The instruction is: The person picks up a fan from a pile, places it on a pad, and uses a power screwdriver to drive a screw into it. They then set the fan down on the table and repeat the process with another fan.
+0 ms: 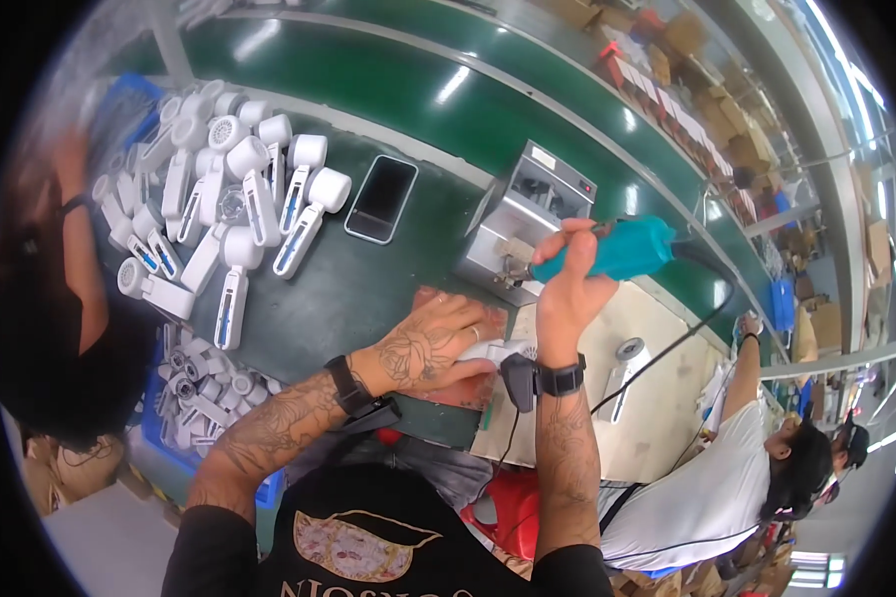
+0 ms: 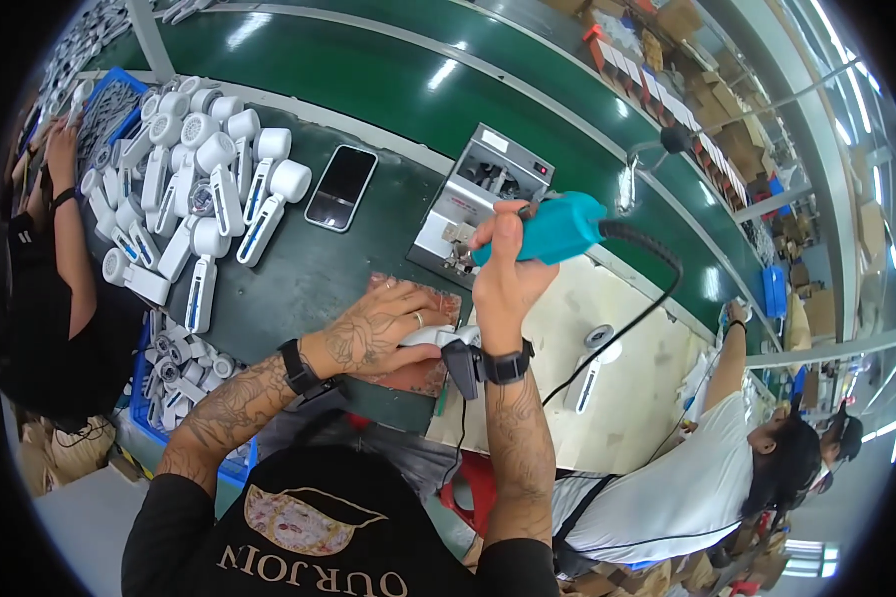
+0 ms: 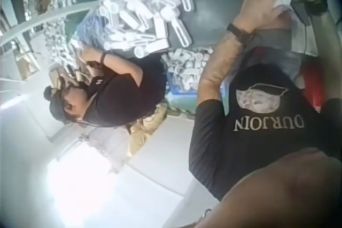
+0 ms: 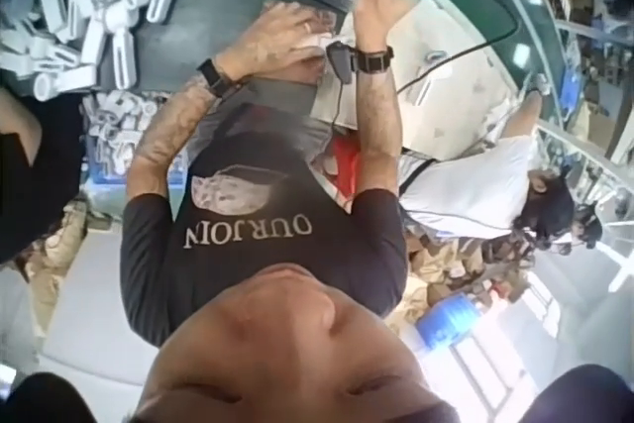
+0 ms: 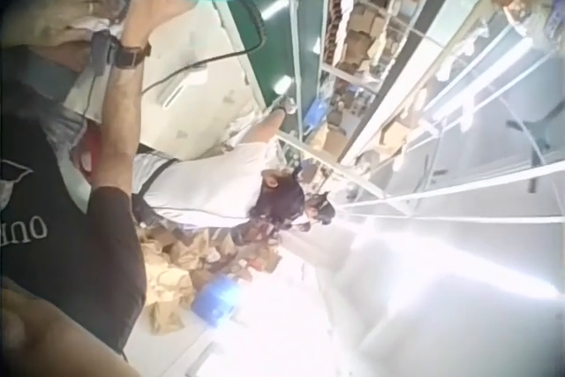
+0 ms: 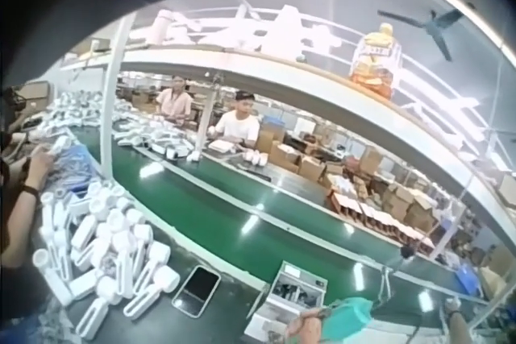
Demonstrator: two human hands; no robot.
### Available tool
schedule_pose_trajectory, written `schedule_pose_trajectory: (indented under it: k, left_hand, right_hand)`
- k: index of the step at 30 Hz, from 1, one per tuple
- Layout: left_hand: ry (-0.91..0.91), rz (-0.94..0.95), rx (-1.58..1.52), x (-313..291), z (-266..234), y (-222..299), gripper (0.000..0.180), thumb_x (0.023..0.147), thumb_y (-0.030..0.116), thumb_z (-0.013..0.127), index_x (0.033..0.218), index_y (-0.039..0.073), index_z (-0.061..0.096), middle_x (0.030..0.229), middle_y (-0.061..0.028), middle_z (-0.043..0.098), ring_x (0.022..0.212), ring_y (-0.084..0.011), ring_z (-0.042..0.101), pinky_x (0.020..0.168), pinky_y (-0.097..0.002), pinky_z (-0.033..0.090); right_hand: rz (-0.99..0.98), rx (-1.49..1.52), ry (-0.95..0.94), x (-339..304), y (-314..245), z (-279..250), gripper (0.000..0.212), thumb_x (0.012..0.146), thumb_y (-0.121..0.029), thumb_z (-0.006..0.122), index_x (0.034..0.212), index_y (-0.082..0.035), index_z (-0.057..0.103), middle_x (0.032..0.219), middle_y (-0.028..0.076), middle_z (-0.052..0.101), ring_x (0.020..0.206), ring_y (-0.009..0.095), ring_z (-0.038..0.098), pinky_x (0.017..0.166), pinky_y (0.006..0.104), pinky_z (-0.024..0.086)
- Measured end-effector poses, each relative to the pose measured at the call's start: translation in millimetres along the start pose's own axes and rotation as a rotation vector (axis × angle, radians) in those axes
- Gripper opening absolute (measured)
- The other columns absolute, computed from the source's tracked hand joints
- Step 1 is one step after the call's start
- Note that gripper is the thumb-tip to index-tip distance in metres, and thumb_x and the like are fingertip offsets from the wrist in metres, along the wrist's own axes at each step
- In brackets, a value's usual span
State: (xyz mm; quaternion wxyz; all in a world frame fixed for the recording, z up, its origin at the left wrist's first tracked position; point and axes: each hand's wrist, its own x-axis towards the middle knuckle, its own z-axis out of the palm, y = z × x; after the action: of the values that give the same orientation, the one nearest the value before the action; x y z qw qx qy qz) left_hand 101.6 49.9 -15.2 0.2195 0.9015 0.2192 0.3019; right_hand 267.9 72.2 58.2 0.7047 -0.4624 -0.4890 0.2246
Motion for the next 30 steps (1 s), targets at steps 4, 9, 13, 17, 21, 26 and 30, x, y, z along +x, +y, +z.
schedule_pose_trajectory:
  k: [4, 9, 13, 17, 21, 26, 30]
  left_hand:
    - [-0.107, -0.086, -0.028, 2, -3, 1, 0.053, 0.088, 0.041, 0.064, 0.129, 0.007, 0.058, 0.116, -0.0103, 0.057, 0.113, -0.0289, 0.051, 0.1, -0.0431, 0.04]
    - [-0.086, -0.104, -0.03, 1, 1, -4, 0.054, 0.088, 0.042, 0.064, 0.13, 0.008, 0.058, 0.115, -0.009, 0.058, 0.111, -0.0282, 0.052, 0.098, -0.0426, 0.041]
    - [0.018, -0.121, -0.013, 0, 6, -4, 0.047, 0.084, 0.04, 0.07, 0.125, 0.015, 0.064, 0.113, -0.0033, 0.06, 0.102, -0.026, 0.055, 0.093, -0.041, 0.044]
    - [0.0, -0.111, -0.021, 3, 4, -3, 0.047, 0.084, 0.04, 0.07, 0.125, 0.015, 0.064, 0.114, -0.003, 0.06, 0.103, -0.026, 0.056, 0.093, -0.0409, 0.045]
    - [0.0, -0.132, -0.018, 1, 3, -1, 0.046, 0.085, 0.04, 0.07, 0.123, 0.016, 0.065, 0.114, -0.0032, 0.06, 0.106, -0.026, 0.056, 0.094, -0.0408, 0.045]
    - [0.011, -0.135, -0.034, 1, 5, -1, 0.044, 0.085, 0.04, 0.07, 0.121, 0.015, 0.066, 0.114, -0.0037, 0.061, 0.107, -0.0265, 0.056, 0.095, -0.041, 0.045]
    - [0.025, -0.124, -0.028, 2, 6, 0, 0.042, 0.085, 0.041, 0.07, 0.116, 0.013, 0.066, 0.114, -0.0053, 0.061, 0.105, -0.0281, 0.056, 0.093, -0.0416, 0.045]
  right_hand:
    - [0.0, 0.031, 0.003, 3, 22, 5, 0.034, 0.101, -0.034, 0.057, 0.1, 0.001, 0.056, 0.068, 0.006, 0.056, 0.06, 0.015, 0.056, 0.055, 0.027, 0.043]
    - [-0.002, 0.022, -0.036, -2, 16, 5, 0.034, 0.1, -0.034, 0.058, 0.099, 0.0, 0.056, 0.068, 0.006, 0.055, 0.06, 0.015, 0.055, 0.054, 0.0278, 0.043]
    - [0.155, -0.008, -0.045, -28, -12, -9, 0.041, 0.099, -0.039, 0.059, 0.1, 0.001, 0.055, 0.068, 0.008, 0.054, 0.059, 0.017, 0.055, 0.053, 0.0286, 0.042]
    - [0.172, 0.027, -0.064, -46, -24, -28, 0.053, 0.094, -0.05, 0.063, 0.102, 0.002, 0.055, 0.068, 0.007, 0.053, 0.059, 0.018, 0.054, 0.053, 0.029, 0.043]
    - [0.166, 0.055, -0.044, -52, -18, -26, 0.057, 0.091, -0.052, 0.066, 0.102, 0.002, 0.054, 0.068, 0.007, 0.053, 0.058, 0.018, 0.054, 0.054, 0.0307, 0.044]
    - [0.179, 0.058, -0.049, -56, -11, -26, 0.053, 0.093, -0.049, 0.065, 0.1, 0.002, 0.053, 0.068, 0.007, 0.052, 0.058, 0.019, 0.054, 0.055, 0.0311, 0.044]
    - [0.17, 0.114, -0.052, -57, -1, -26, 0.048, 0.096, -0.045, 0.063, 0.091, 0.001, 0.051, 0.066, 0.007, 0.05, 0.057, 0.019, 0.051, 0.054, 0.0317, 0.043]
